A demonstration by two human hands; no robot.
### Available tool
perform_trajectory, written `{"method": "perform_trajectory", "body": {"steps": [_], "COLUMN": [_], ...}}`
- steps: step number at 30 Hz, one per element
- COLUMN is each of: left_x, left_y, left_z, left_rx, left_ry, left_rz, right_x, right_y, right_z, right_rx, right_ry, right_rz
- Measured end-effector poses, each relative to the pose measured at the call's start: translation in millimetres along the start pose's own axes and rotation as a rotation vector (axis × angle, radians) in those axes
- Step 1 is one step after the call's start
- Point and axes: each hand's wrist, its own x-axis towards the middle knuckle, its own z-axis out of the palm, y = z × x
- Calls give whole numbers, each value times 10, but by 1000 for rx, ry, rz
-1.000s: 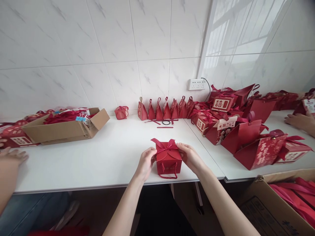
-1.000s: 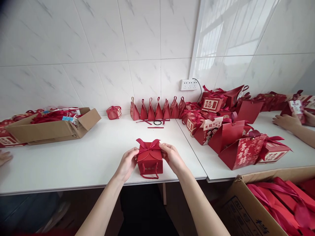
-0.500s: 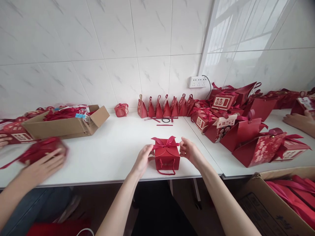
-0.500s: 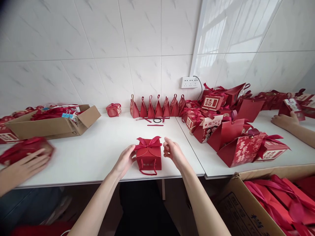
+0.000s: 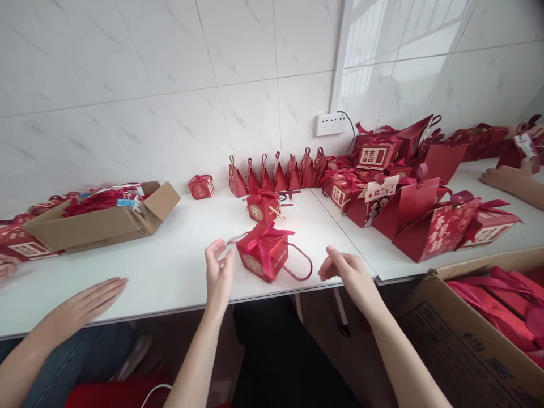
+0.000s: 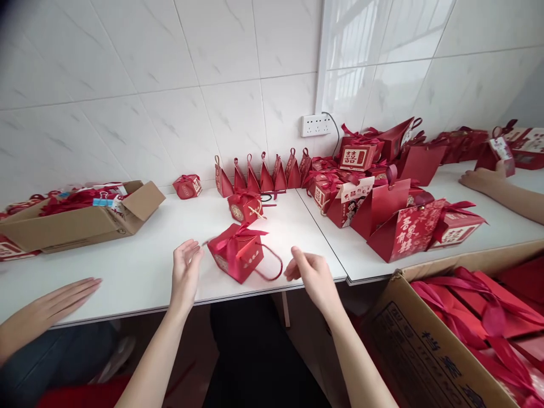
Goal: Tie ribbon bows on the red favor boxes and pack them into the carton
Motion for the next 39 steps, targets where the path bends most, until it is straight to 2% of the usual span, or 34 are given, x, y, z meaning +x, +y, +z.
{"method": "perform_trajectory", "body": {"steps": [2, 3, 5, 10, 13, 16, 20, 23, 29, 35, 39], "left_x": [-100, -139, -169, -75, -104, -190, -250, -279, -445, -477, -397], "left_y": [53, 79, 111, 30, -38, -69, -46, 14, 144, 110, 53], "left_z": [25, 55, 128, 217, 195, 177, 162, 131, 62, 68, 207], "left_rx": [21, 42, 60, -73, -113, -196, -293, -272, -153, 35, 106], "left_ry": [-57, -90, -140, -206, -223, -230, -261, -337, -471, -603, -579], "left_rz": [56, 71, 52, -63, -56, -13, -80, -62, -12, -17, 4], "right_x": [81, 148, 290, 491, 538, 561, 538, 473, 238, 6, -185], "right_y": [27, 41, 64, 88, 106, 113, 131, 183, 268, 168, 43], "right_z": [-9, 12, 95, 373, 479, 515, 480, 429, 263, -102, -440], "right_rx": [-30, -47, -86, -132, -108, -75, -90, -92, -191, -389, -513], "right_ry": [109, 114, 6, -434, -542, -562, -484, -406, -144, 86, 239], "right_rz": [-54, -90, -157, -278, -340, -435, -439, -480, -651, -759, -783]}}
